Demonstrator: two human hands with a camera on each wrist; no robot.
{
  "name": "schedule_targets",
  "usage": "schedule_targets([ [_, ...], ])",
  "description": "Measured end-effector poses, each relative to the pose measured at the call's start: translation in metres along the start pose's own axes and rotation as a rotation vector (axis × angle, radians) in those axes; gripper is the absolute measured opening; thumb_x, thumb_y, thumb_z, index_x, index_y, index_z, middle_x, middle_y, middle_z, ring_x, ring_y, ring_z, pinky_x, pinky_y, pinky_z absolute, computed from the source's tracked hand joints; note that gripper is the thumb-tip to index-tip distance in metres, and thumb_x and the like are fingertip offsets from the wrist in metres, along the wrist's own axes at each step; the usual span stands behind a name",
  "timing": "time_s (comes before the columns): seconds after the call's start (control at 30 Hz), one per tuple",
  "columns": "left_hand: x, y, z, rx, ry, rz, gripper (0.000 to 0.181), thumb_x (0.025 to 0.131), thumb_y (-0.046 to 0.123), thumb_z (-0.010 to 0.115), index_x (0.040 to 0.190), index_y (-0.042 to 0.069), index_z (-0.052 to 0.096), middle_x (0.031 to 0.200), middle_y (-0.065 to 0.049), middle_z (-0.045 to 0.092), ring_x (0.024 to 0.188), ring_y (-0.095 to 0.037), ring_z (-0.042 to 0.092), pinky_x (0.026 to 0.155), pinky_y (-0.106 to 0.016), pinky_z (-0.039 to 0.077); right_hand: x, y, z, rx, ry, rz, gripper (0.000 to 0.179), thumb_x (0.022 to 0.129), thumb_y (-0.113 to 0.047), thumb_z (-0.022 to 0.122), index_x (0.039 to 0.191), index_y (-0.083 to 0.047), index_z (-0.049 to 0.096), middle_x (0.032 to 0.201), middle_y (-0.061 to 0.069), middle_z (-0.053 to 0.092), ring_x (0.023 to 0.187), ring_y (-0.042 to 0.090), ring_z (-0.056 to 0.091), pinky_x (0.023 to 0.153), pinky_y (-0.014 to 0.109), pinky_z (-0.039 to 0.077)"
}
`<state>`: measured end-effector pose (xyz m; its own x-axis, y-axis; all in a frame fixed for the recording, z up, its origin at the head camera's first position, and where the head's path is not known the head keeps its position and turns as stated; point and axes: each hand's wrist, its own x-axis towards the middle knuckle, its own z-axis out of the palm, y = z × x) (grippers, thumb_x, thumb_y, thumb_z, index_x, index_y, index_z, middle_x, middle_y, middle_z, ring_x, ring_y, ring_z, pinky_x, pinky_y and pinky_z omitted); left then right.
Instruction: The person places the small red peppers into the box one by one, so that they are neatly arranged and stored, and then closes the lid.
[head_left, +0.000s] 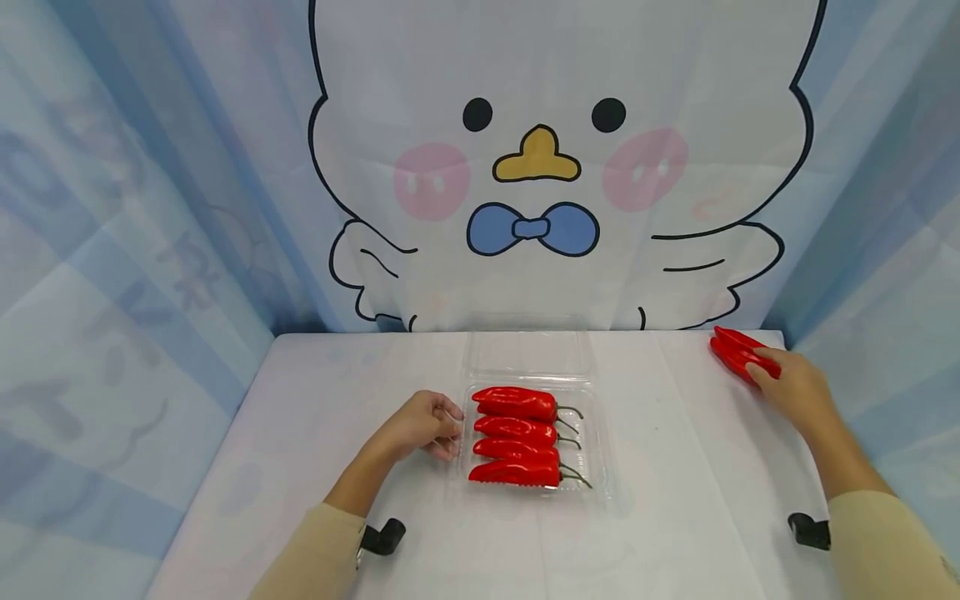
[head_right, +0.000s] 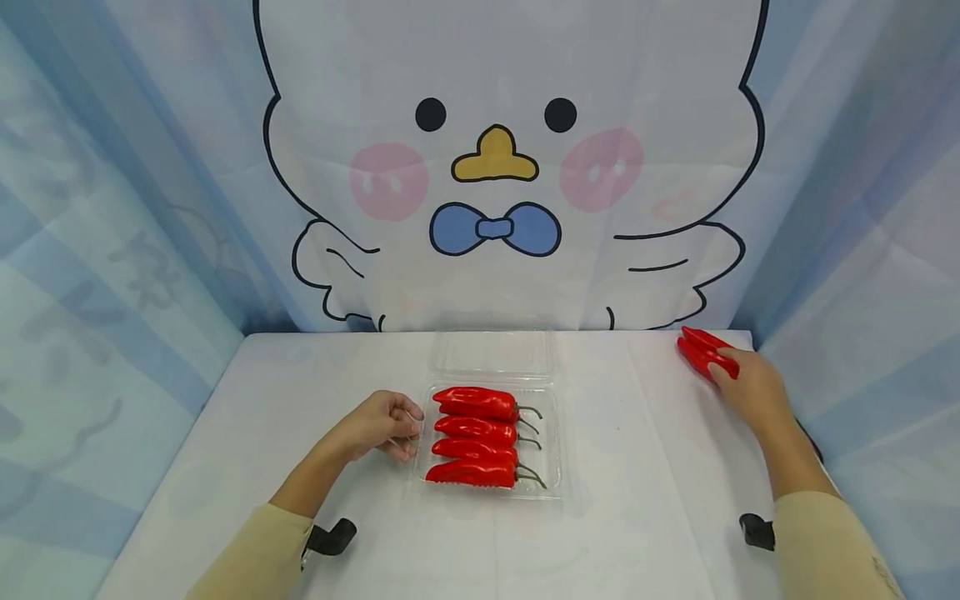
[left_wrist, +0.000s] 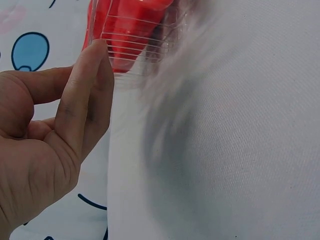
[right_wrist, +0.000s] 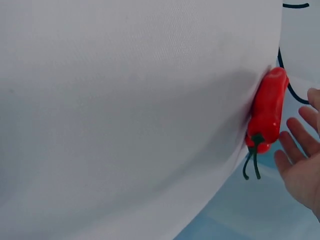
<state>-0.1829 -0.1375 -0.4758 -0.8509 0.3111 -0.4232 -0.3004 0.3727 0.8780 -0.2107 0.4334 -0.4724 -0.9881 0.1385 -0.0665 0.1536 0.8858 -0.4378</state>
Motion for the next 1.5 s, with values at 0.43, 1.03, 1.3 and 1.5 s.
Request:
schedule_targets([
  [0.43,0.000,0.003,0.000,-0.007,-0.001,-0.012,0.017,0.096,0.001,0.068,0.111,-0.004,0.062,0.076,-0.013,0.070,0.057,-0.017,0.068,0.058,-0.030,0.063,0.012,0.011,0.002,-0.055,0.008,0.063,0.053,0.105,-0.018,0.056,0.144,0.015,0.043,0.131,0.043,0.043,0.113,0.057,0.042,0.095,0.070,0.052],
  [1.03,0.000,0.000,0.000,-0.006,-0.012,0.000,0.015,0.096,0.001,0.069,0.109,-0.004,0.062,0.075,-0.012,0.070,0.056,-0.017,0.068,0.058,-0.031,0.063,0.010,0.011,0.014,-0.079,0.054,0.070,0.046,0.104,-0.011,0.053,0.142,0.015,0.045,0.127,0.042,0.044,0.111,0.056,0.044,0.095,0.070,0.052],
  [1.3,-0.001,-0.001,0.000,-0.008,-0.005,-0.001,0.016,0.096,0.002,0.069,0.109,-0.004,0.062,0.076,-0.012,0.070,0.056,-0.017,0.068,0.058,-0.031,0.063,0.011,0.010,0.017,-0.046,0.059,0.070,0.042,0.105,-0.012,0.051,0.137,0.015,0.048,0.126,0.041,0.047,0.112,0.056,0.045,0.098,0.071,0.051],
  [1.5,-0.002,0.000,-0.001,-0.010,-0.004,-0.001,0.016,0.096,0.002,0.069,0.109,-0.004,0.062,0.076,-0.012,0.070,0.057,-0.017,0.068,0.058,-0.031,0.063,0.012,0.009,0.019,-0.012,0.050,0.066,0.039,0.104,-0.009,0.053,0.134,0.015,0.047,0.127,0.040,0.047,0.114,0.057,0.043,0.097,0.072,0.051],
])
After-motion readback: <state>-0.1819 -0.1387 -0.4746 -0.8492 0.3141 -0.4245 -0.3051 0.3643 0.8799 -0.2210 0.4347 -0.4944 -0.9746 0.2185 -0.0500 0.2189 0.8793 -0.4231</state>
